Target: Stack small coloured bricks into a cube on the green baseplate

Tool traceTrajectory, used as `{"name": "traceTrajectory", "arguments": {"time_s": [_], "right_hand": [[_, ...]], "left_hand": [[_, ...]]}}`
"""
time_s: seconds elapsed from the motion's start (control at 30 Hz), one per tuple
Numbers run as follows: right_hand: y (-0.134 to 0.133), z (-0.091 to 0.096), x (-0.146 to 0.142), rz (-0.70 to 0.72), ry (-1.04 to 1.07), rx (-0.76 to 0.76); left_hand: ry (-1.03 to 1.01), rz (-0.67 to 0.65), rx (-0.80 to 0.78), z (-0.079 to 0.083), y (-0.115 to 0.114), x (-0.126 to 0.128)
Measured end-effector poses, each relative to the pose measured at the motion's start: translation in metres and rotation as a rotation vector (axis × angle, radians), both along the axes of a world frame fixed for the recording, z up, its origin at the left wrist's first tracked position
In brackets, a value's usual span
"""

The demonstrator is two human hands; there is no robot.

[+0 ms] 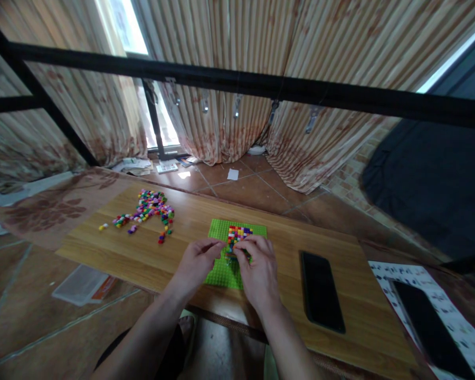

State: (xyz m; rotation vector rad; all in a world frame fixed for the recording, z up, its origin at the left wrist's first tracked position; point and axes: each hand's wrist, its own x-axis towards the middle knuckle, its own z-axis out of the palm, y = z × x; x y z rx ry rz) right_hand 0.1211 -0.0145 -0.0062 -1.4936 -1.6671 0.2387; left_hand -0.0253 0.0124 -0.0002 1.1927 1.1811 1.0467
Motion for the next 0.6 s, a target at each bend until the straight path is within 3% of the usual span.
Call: {"name": "traceTrajectory", "arguments": {"time_s": [0.27,0.6], "right_hand": [[0.001,-0.004,0.0,-0.019,-0.145,0.035],[0.006,-0.006,0.004,-0.095,0.15,-0.021]], "left_hand": [[0.322,-0.152,0.145,0.001,-0.01,0.004],[0.416,-0.141,0.151,0.009,-0.014,0.006]]}}
